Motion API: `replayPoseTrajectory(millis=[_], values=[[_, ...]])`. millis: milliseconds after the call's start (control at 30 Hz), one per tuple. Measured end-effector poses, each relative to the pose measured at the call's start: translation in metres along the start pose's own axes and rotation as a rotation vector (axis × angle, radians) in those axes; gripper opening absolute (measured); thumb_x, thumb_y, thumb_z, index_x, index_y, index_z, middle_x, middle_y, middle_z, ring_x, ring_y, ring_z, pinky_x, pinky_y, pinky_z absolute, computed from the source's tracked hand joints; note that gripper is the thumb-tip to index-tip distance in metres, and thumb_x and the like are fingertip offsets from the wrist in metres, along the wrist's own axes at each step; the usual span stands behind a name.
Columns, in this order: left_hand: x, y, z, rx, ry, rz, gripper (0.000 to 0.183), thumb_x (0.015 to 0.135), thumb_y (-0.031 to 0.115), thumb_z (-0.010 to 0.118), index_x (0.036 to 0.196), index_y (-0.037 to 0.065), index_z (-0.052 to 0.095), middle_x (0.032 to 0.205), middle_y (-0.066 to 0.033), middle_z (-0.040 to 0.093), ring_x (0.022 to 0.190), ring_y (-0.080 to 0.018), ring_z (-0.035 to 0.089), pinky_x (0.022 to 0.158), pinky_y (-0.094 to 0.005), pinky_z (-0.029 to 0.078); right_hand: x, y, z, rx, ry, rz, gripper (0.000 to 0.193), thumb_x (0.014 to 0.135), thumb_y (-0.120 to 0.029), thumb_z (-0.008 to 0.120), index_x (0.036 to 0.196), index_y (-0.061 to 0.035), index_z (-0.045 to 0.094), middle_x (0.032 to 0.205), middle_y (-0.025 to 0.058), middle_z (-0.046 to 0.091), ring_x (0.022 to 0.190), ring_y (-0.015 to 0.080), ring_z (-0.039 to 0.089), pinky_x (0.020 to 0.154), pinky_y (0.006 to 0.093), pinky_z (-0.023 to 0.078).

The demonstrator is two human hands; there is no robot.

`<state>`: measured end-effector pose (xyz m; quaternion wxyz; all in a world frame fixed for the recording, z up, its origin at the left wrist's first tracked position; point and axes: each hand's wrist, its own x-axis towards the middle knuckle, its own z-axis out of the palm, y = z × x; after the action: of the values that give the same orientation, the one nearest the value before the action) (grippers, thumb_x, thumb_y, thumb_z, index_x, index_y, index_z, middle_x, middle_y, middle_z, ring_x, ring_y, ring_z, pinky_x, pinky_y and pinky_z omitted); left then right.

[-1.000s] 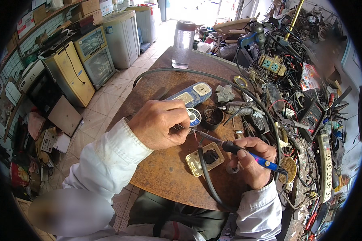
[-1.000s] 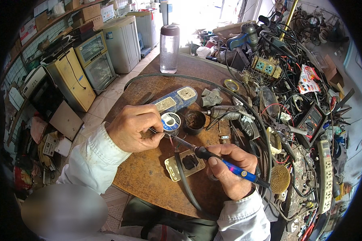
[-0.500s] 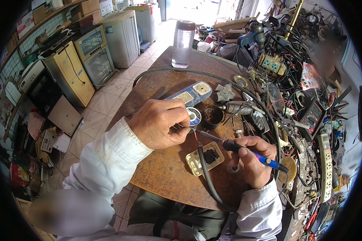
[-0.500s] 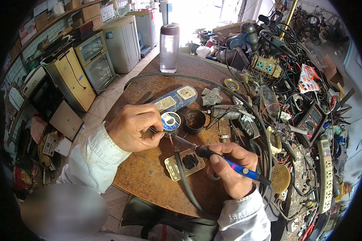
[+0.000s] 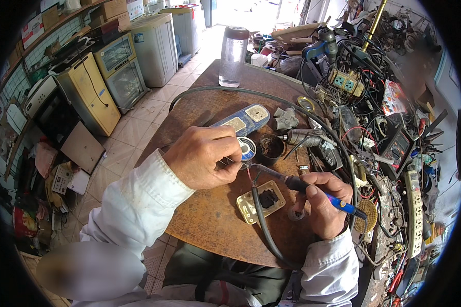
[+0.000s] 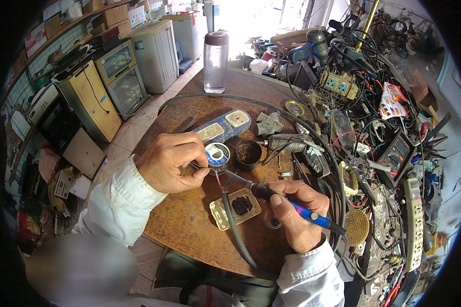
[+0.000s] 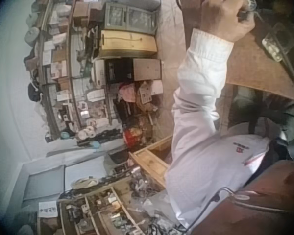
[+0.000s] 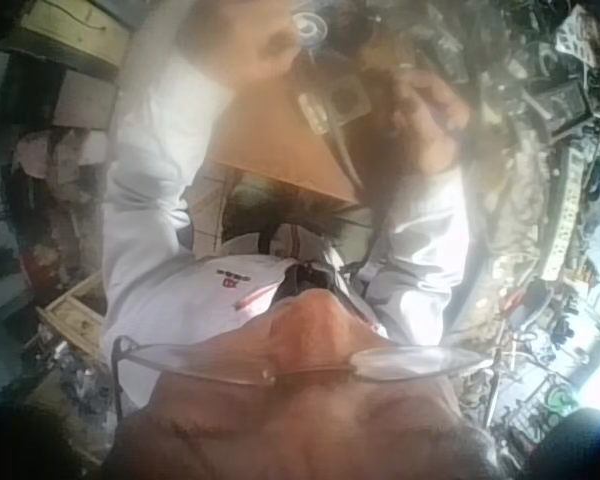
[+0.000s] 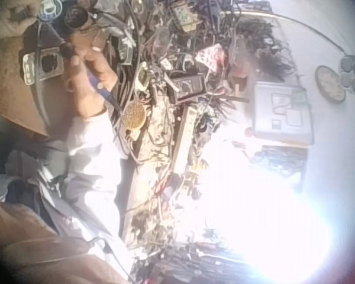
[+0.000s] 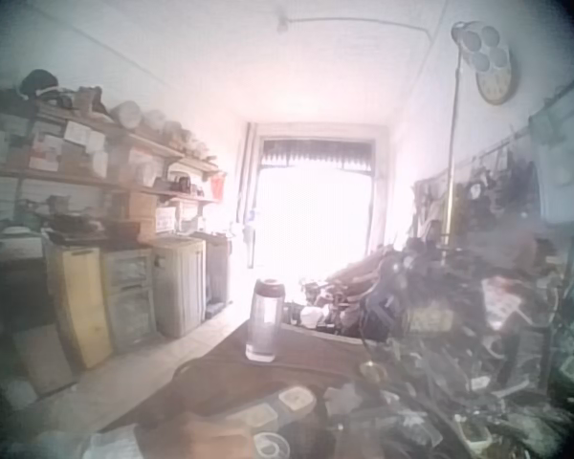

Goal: The person uses a soldering iron and solder wire to tin and join two exposed wire ends on a cluttered workbench. The person holds the wires steady with one hand while applying heat and solder with the other, then inspects the joint.

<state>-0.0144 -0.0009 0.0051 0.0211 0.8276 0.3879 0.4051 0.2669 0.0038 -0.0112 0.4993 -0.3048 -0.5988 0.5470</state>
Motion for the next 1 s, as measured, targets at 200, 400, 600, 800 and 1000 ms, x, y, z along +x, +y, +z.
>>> replayPoseTrajectory(millis=[200, 400, 600, 800, 1000], values=[[0.0013, 0.0049, -0.0020, 0.017, -0.008, -0.048, 0.020, 0.066, -0.002, 0.075, 0.074, 0.005, 0.058, 0.075, -0.0061, 0.060, 0.059, -0.0228, 0.060, 0.050, -0.0339, 0.047, -0.0003, -0.0044, 0.0001, -0.025, -0.008, 0.042, 0.025, 0.085, -0.013, 0.068, 0.100, 0.0073, 0.064, 0.086, 0.0176, 0.069, 0.056, 0.0188, 0.062, 0.053, 0.0282, 0.052], [0.0018, 0.0067, -0.0027, 0.026, -0.016, -0.075, 0.019, 0.066, -0.001, 0.074, 0.073, 0.005, 0.057, 0.074, -0.0064, 0.061, 0.063, -0.0272, 0.064, 0.052, -0.0370, 0.050, -0.0002, -0.0022, -0.0011, -0.013, -0.022, 0.033, 0.028, 0.085, -0.015, 0.070, 0.101, 0.0066, 0.065, 0.087, 0.0184, 0.069, 0.057, 0.0186, 0.063, 0.054, 0.0281, 0.052], [0.0005, 0.0024, -0.0010, 0.005, -0.009, -0.030, 0.021, 0.066, -0.003, 0.075, 0.075, 0.004, 0.058, 0.078, -0.0051, 0.060, 0.055, -0.0169, 0.056, 0.047, -0.0304, 0.045, 0.0000, -0.0026, -0.0010, -0.026, -0.035, 0.023, 0.029, 0.086, -0.018, 0.071, 0.102, 0.0055, 0.065, 0.088, 0.0193, 0.070, 0.058, 0.0184, 0.063, 0.056, 0.0284, 0.052], [-0.0003, 0.0005, -0.0003, 0.004, -0.008, -0.005, 0.021, 0.066, -0.004, 0.076, 0.076, 0.004, 0.059, 0.079, -0.0047, 0.060, 0.052, -0.0121, 0.052, 0.044, -0.0273, 0.042, 0.0000, -0.0038, -0.0014, -0.031, -0.044, 0.030, 0.029, 0.086, -0.018, 0.071, 0.102, 0.0055, 0.065, 0.088, 0.0192, 0.070, 0.058, 0.0185, 0.063, 0.056, 0.0287, 0.052], [0.0002, 0.0009, -0.0015, 0.007, -0.010, -0.017, 0.021, 0.066, -0.005, 0.075, 0.076, 0.004, 0.059, 0.079, -0.0047, 0.061, 0.052, -0.0123, 0.052, 0.044, -0.0273, 0.042, -0.0005, -0.0022, -0.0017, -0.031, -0.029, 0.024, 0.029, 0.086, -0.017, 0.071, 0.102, 0.0057, 0.065, 0.089, 0.0198, 0.070, 0.058, 0.0188, 0.063, 0.055, 0.0287, 0.052]])
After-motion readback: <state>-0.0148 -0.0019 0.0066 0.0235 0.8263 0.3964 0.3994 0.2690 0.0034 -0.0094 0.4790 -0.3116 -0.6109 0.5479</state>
